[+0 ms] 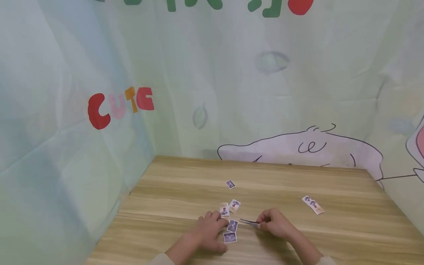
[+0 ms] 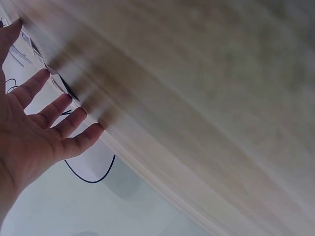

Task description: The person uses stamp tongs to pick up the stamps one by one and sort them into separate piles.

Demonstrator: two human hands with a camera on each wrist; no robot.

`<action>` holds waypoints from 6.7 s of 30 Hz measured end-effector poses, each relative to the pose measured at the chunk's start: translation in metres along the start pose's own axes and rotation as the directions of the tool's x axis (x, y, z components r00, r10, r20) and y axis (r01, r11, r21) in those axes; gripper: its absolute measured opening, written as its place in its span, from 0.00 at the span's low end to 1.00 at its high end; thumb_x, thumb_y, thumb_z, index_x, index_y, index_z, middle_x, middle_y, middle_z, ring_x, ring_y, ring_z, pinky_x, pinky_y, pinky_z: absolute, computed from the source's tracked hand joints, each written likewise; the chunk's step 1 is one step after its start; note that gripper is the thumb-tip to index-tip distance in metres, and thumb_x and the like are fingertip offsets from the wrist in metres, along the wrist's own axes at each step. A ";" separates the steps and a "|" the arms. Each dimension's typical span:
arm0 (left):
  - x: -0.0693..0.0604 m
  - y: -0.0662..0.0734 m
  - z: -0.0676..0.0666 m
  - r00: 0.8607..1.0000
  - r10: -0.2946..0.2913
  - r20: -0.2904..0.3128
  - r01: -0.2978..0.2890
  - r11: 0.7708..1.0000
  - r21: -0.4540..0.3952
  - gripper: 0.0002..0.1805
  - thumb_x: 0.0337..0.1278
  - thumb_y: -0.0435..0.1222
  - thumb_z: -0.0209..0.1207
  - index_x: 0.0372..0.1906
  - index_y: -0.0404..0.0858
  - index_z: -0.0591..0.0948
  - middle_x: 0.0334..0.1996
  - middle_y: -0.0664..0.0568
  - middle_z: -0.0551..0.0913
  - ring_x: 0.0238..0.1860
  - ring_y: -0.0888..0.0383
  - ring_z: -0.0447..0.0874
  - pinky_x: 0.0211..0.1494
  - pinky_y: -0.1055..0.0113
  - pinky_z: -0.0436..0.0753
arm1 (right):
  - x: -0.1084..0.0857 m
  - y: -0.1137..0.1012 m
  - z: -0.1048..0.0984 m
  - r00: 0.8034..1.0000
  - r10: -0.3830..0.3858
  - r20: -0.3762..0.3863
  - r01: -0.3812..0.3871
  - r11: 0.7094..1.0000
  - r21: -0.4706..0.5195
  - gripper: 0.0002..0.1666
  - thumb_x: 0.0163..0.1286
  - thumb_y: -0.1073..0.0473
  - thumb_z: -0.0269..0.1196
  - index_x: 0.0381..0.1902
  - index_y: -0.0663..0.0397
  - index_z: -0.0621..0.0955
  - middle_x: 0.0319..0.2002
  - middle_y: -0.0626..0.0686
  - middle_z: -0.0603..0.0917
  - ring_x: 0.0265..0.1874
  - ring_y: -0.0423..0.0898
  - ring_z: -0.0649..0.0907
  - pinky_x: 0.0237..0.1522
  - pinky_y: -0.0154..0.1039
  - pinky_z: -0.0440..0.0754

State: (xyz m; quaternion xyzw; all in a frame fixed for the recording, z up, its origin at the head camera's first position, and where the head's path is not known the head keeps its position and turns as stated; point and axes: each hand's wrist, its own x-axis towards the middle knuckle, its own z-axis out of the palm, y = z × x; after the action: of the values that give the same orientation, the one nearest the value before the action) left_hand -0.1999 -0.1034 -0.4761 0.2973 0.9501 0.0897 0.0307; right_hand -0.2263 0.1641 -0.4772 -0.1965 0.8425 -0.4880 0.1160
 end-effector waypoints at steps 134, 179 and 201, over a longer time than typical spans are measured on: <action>0.041 -0.002 -0.002 0.996 -0.078 -0.042 0.076 0.996 -0.056 0.36 0.37 0.58 0.66 0.54 0.44 0.78 0.50 0.43 0.72 0.43 0.52 0.71 0.39 0.60 0.75 | 0.077 0.011 -0.013 0.922 0.285 -0.261 -0.247 0.954 0.169 0.08 0.57 0.70 0.57 0.35 0.69 0.79 0.25 0.54 0.76 0.23 0.45 0.73 0.25 0.36 0.72; 0.039 0.005 -0.005 0.993 -0.114 0.039 0.117 0.988 -0.098 0.35 0.37 0.53 0.68 0.54 0.43 0.78 0.52 0.43 0.71 0.49 0.50 0.70 0.45 0.57 0.76 | 0.101 0.008 -0.002 0.909 0.285 -0.305 -0.274 0.958 0.081 0.05 0.53 0.72 0.60 0.30 0.70 0.80 0.24 0.53 0.77 0.23 0.44 0.72 0.23 0.33 0.71; 0.038 0.003 -0.007 0.994 -0.110 0.008 0.110 0.984 -0.144 0.33 0.36 0.49 0.68 0.54 0.42 0.78 0.52 0.42 0.70 0.49 0.49 0.69 0.45 0.57 0.76 | 0.077 0.013 -0.006 0.922 0.246 -0.299 -0.228 0.969 0.094 0.07 0.55 0.70 0.62 0.32 0.69 0.81 0.25 0.53 0.79 0.25 0.46 0.75 0.27 0.35 0.73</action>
State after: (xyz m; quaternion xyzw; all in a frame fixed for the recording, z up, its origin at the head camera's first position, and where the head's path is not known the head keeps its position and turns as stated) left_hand -0.2302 -0.0806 -0.4685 0.2414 0.9561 0.1560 0.0570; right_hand -0.3004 0.1407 -0.4861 -0.0113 0.8533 -0.5193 0.0468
